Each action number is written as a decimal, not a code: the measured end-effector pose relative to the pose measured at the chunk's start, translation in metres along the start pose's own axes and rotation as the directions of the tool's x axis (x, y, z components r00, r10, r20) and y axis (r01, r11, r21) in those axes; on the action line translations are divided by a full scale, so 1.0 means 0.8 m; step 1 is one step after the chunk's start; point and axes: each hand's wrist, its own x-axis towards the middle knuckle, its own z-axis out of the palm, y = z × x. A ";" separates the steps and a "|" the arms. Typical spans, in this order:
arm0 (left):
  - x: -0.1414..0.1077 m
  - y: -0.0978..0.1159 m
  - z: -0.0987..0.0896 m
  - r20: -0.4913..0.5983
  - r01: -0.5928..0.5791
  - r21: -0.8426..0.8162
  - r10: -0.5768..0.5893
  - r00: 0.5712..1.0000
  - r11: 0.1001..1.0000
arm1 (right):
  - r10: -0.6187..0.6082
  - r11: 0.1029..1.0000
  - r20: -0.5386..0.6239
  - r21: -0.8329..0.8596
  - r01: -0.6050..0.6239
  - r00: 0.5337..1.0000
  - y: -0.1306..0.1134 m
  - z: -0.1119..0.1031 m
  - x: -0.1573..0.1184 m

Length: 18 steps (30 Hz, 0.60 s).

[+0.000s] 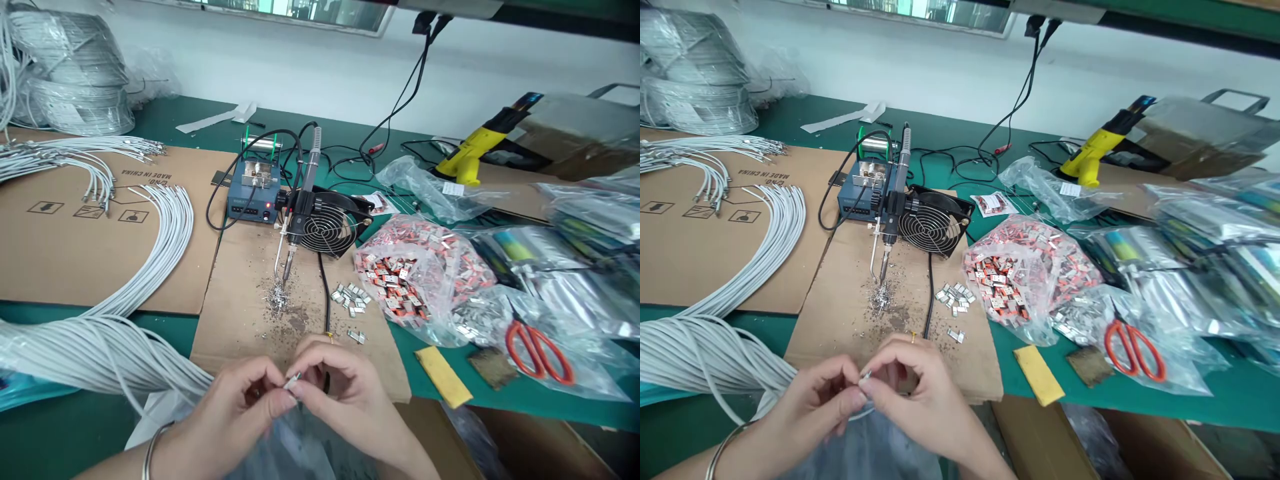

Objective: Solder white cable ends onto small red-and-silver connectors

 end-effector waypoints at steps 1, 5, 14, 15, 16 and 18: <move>0.000 -0.001 0.000 -0.022 -0.032 0.053 0.034 0.999 0.998 | -0.017 1.000 0.001 -0.014 0.017 1.000 -0.001 -0.002 -0.001; -0.006 -0.005 -0.005 0.046 -0.056 0.076 0.052 0.998 0.996 | -0.049 0.989 0.022 0.143 0.046 0.999 0.005 0.003 -0.003; -0.014 -0.003 -0.018 0.154 0.035 -0.172 -0.008 0.988 0.984 | -0.121 0.916 -0.481 0.283 0.284 0.868 0.014 0.004 -0.005; -0.015 -0.002 -0.020 0.162 0.044 -0.191 -0.013 0.987 0.981 | -0.128 0.940 -0.411 0.240 0.242 0.903 0.011 0.002 -0.005; -0.016 -0.001 -0.022 0.157 0.037 -0.196 -0.006 0.988 0.980 | -0.123 0.967 -0.308 0.178 0.184 0.944 0.008 0.002 -0.005; -0.017 0.000 -0.023 0.135 0.002 -0.145 0.018 0.991 0.989 | -0.076 0.994 -0.108 0.066 0.084 0.991 0.002 0.005 -0.006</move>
